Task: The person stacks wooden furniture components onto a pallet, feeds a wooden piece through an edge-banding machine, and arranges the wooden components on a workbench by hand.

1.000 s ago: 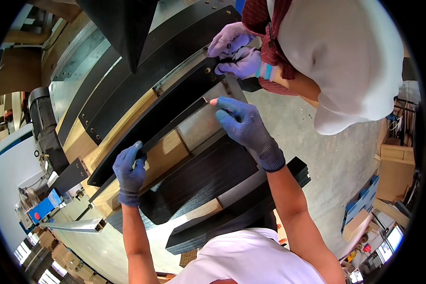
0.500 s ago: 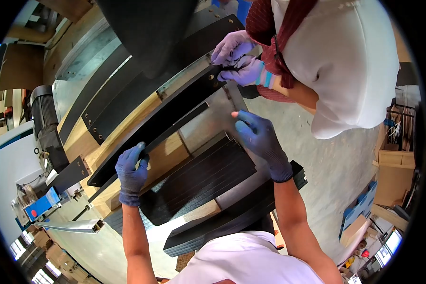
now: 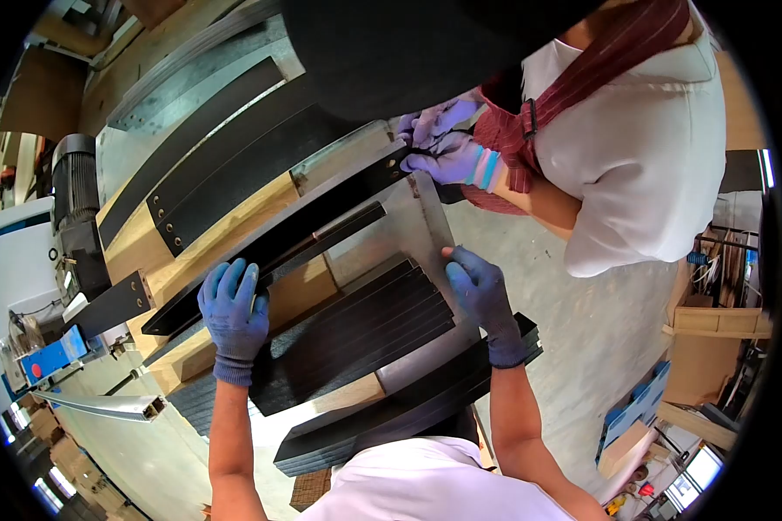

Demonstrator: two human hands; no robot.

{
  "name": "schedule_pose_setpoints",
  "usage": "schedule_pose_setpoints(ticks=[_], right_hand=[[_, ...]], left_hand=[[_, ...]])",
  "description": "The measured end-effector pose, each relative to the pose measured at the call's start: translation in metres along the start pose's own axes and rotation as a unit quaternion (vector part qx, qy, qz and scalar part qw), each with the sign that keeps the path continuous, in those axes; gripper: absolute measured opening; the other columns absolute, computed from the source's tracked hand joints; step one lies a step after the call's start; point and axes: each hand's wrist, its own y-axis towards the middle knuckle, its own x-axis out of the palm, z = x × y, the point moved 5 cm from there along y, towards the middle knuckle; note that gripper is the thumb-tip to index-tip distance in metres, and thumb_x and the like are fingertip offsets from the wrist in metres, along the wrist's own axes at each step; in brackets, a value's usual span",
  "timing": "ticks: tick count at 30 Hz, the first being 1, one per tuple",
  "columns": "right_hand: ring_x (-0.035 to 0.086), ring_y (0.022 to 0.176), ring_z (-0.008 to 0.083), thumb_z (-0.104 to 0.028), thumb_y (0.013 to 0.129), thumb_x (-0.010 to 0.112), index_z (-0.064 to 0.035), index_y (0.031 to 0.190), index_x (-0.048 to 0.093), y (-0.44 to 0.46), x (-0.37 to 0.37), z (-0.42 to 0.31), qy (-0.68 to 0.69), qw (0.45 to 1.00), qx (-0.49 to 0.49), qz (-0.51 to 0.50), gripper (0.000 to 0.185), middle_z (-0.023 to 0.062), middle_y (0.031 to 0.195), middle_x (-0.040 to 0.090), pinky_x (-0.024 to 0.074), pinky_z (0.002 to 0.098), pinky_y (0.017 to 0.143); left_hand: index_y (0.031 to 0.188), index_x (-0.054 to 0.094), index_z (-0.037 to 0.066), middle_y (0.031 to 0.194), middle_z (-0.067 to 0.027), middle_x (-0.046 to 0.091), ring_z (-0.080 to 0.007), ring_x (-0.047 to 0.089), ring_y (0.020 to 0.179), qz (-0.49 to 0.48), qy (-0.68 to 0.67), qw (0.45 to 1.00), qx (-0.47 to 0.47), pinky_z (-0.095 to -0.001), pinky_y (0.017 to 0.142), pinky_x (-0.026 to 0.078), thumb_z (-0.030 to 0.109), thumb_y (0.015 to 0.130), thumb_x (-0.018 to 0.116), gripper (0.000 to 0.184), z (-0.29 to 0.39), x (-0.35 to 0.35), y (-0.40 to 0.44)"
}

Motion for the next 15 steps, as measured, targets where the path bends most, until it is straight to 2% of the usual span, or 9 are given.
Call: schedule_pose_setpoints(ticks=[2,5,7,8,11,15], right_hand=[[0.074,0.092,0.0224,-0.012,0.095,0.063,0.0025,0.117,0.072,-0.002,0.002,-0.003,-0.005,1.0,0.014,-0.004,0.027,0.0207,0.106,0.076,0.0562,0.0327,0.082],[0.075,0.091,0.0274,-0.009,0.094,0.064,0.0028,0.115,0.072,-0.003,0.006,-0.003,-0.028,0.998,-0.055,0.015,0.026,0.0217,0.104,0.075,0.0565,0.0345,0.081],[0.075,0.093,0.0312,-0.009,0.094,0.064,0.0028,0.114,0.072,-0.004,0.006,-0.003,-0.032,0.999,-0.012,0.0,0.025,0.0224,0.104,0.075,0.0568,0.0359,0.082],[0.075,0.095,0.0331,-0.009,0.094,0.064,0.0028,0.113,0.072,-0.005,0.007,-0.003,-0.034,0.999,0.01,-0.007,0.024,0.0227,0.105,0.074,0.057,0.0365,0.083],[0.074,0.098,0.0364,-0.009,0.094,0.064,0.0029,0.113,0.072,-0.004,0.009,0.001,-0.048,0.998,-0.046,0.003,0.024,0.0229,0.106,0.074,0.0574,0.0373,0.085],[0.073,0.101,0.0368,-0.008,0.093,0.063,0.0029,0.113,0.072,-0.003,0.008,-0.003,-0.049,0.997,-0.066,0.008,0.024,0.0233,0.108,0.074,0.0576,0.0379,0.088]], left_hand=[[0.126,0.069,0.012,0.136,-0.0123,0.061,-0.0372,0.051,0.133,-0.011,0.02,1.0,-0.003,-0.0541,0.111,0.038,0.012,0.073,0.078,0.055,0.005,-0.005,-0.002],[0.132,0.066,0.012,0.147,-0.0151,0.054,-0.0401,0.043,0.142,-0.01,0.05,0.999,-0.002,-0.0556,0.116,0.033,0.012,0.071,0.079,0.062,0.012,-0.015,-0.002],[0.138,0.062,0.011,0.154,-0.0167,0.049,-0.0421,0.039,0.147,-0.006,0.046,0.999,-0.026,-0.0559,0.118,0.031,0.01,0.07,0.08,0.07,0.013,-0.018,-0.001],[0.145,0.055,0.009,0.159,-0.018,0.043,-0.0423,0.037,0.148,-0.003,0.043,0.999,-0.012,-0.0562,0.12,0.03,0.012,0.07,0.081,0.079,0.009,-0.017,-0.001],[0.145,0.052,0.007,0.154,-0.0182,0.046,-0.041,0.039,0.145,-0.033,0.033,0.998,-0.042,-0.0578,0.121,0.028,0.015,0.067,0.086,0.086,-0.001,-0.008,0.002],[0.148,0.047,0.006,0.151,-0.0177,0.048,-0.0387,0.043,0.142,-0.048,0.026,0.998,-0.044,-0.0566,0.122,0.028,0.017,0.064,0.09,0.096,-0.011,0.006,0.005]])
